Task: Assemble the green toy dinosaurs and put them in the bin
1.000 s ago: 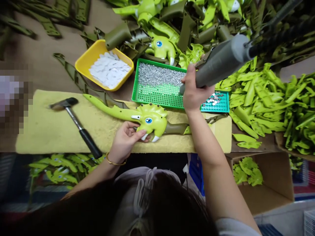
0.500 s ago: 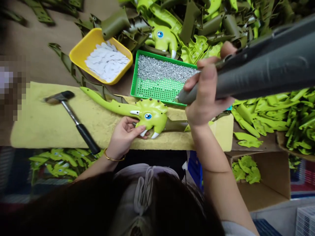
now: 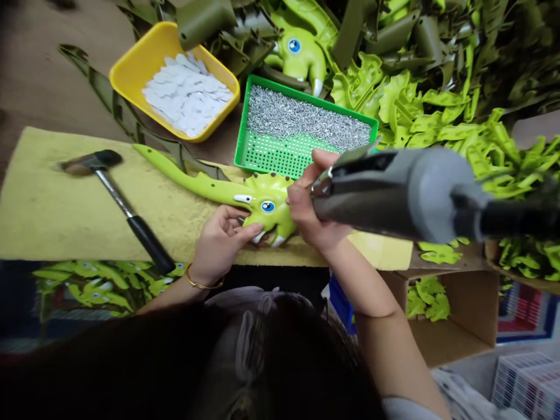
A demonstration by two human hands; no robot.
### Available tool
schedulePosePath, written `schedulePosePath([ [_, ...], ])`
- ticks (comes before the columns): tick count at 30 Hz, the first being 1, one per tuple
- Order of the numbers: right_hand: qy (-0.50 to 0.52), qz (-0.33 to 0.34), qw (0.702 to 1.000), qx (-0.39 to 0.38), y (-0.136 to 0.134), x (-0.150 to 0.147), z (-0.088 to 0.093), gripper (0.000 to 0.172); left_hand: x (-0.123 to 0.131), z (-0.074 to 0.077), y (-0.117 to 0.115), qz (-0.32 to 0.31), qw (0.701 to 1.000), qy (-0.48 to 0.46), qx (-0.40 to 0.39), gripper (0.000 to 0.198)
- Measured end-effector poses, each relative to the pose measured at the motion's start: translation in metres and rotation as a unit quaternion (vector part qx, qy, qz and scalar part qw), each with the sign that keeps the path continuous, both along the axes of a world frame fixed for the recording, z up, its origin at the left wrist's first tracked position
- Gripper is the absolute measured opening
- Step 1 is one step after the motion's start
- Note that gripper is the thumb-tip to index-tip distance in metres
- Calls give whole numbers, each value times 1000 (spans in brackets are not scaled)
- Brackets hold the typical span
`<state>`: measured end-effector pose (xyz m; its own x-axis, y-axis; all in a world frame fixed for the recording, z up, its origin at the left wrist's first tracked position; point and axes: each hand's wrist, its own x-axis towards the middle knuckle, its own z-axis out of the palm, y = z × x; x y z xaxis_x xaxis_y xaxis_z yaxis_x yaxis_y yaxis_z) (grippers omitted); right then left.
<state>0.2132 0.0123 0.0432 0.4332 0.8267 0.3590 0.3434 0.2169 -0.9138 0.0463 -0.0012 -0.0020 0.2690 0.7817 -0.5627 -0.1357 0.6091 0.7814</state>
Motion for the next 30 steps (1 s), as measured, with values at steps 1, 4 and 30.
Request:
schedulePosePath([
  [1, 22, -5, 998, 67, 6, 1, 7, 39, 0, 0, 0, -3, 1000, 0, -1, 50],
  [4, 75, -97, 961, 248, 35, 12, 19, 16, -1, 0, 1, -16, 1000, -8, -2, 51],
  [30, 22, -190, 961, 201, 76, 51, -21, 24, -6, -1, 0, -54, 997, -40, 24, 55],
])
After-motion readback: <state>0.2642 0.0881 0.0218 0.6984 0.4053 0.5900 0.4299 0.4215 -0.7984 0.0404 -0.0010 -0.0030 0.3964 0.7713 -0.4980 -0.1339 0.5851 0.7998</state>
